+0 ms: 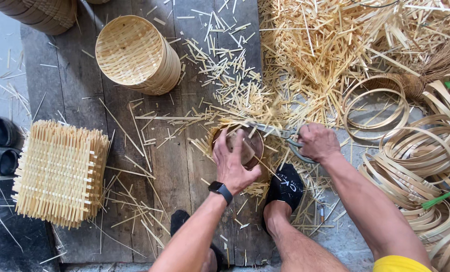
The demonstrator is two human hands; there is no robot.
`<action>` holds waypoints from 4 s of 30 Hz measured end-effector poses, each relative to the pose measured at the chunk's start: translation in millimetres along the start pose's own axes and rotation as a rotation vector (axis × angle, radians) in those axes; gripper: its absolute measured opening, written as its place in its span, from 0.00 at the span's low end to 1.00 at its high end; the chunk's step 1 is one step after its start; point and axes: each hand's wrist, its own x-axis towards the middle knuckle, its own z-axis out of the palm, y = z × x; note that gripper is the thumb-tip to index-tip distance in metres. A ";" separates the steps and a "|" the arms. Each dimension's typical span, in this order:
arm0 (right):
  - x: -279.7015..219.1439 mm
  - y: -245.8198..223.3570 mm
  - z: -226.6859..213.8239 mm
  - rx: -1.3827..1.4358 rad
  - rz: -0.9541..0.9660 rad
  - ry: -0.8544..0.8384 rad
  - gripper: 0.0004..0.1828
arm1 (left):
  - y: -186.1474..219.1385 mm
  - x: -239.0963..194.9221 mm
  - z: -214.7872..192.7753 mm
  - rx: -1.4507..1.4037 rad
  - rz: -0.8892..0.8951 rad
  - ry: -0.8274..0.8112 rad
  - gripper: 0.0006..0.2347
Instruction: The person assembles small round bamboo baskets by placing a pre-woven square mat over a circular wooden form, trimming the excess mat with shears, and then stacking the finished basket. The process is repeated for multiple units.
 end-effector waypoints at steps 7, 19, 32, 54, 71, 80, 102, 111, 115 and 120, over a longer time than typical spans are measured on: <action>-7.9 -14.0 -33.2 0.014 -0.043 0.186 0.34 | -9.0 -3.1 24.9 -0.039 -0.057 0.105 0.46; -5.0 -6.9 -1.5 0.048 0.006 -0.041 0.14 | 0.9 -8.1 4.5 -0.089 -0.095 -0.008 0.45; -4.1 -6.0 -2.8 0.026 -0.043 0.017 0.14 | -20.5 -1.0 -4.0 -0.050 -0.029 -0.299 0.40; 10.5 -30.4 -11.7 -0.015 -0.143 0.255 0.16 | -6.3 8.2 -11.8 0.033 0.013 -0.283 0.32; 6.3 -22.1 -6.8 -0.097 -0.209 0.243 0.33 | -17.3 25.2 -29.8 0.085 0.388 -0.568 0.32; 6.0 0.4 -4.9 0.080 0.140 -0.288 0.17 | -22.6 30.2 -34.1 0.091 0.445 -0.619 0.31; -2.0 -83.5 18.4 1.247 0.465 -0.136 0.11 | -77.3 57.5 75.1 -0.371 -0.599 -0.126 0.11; -7.7 -87.0 5.8 0.985 0.394 0.039 0.14 | -86.9 52.5 80.7 -0.368 -0.544 -0.110 0.13; -28.1 -95.4 0.6 1.107 0.554 -0.090 0.17 | -109.0 15.0 62.8 -0.135 -0.471 0.075 0.12; -32.2 -98.0 14.6 1.263 0.635 -0.266 0.15 | -129.7 -19.5 46.6 -0.628 -0.828 -0.103 0.14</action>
